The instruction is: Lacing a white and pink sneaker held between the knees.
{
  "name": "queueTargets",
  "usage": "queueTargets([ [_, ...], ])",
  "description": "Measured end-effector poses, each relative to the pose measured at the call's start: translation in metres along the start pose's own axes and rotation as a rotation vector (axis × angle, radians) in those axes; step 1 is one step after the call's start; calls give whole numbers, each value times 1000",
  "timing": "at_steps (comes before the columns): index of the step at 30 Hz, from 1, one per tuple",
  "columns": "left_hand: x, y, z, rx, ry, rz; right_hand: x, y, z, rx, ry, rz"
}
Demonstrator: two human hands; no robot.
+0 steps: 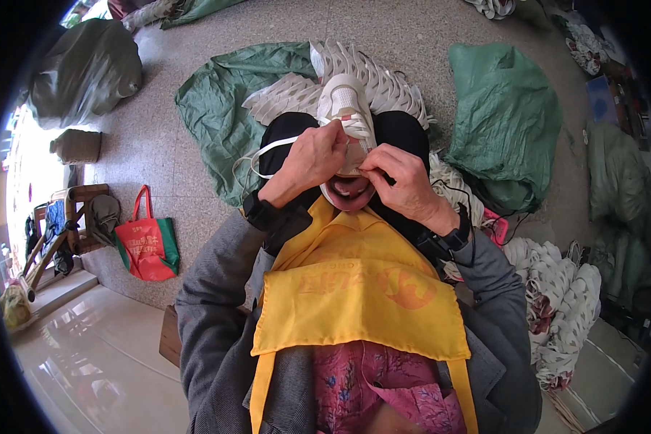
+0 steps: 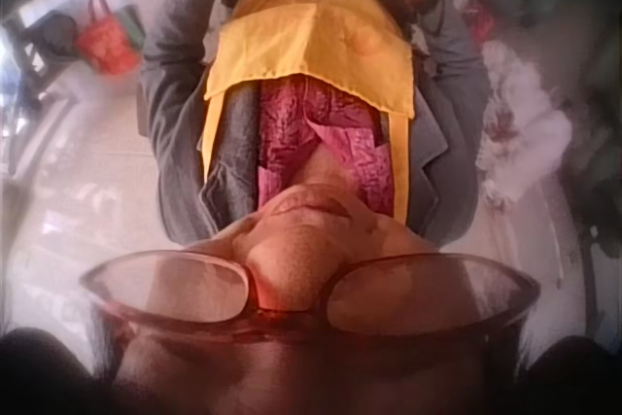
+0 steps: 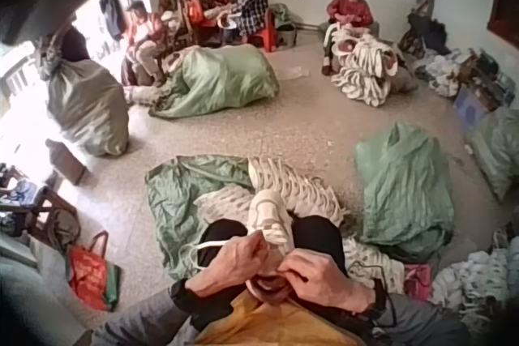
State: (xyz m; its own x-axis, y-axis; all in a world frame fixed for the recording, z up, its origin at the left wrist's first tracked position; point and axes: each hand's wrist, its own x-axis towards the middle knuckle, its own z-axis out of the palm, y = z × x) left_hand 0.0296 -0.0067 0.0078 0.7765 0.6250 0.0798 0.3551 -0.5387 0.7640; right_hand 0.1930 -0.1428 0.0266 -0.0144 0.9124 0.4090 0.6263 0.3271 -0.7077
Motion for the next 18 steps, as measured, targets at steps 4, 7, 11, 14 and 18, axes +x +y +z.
queueTargets([
  [4,4,2,-2,145,-46,47,-1,-1,1,1,3,5],
  [7,2,3,-3,97,-36,171,-3,-1,1,0,-1,9],
  [11,0,6,-11,145,-78,232,-5,-1,4,41,-2,65],
  [14,2,-7,-4,-11,5,222,-3,-1,2,65,6,91],
  [18,2,-9,-3,-154,22,228,6,-7,-8,112,-45,180],
])
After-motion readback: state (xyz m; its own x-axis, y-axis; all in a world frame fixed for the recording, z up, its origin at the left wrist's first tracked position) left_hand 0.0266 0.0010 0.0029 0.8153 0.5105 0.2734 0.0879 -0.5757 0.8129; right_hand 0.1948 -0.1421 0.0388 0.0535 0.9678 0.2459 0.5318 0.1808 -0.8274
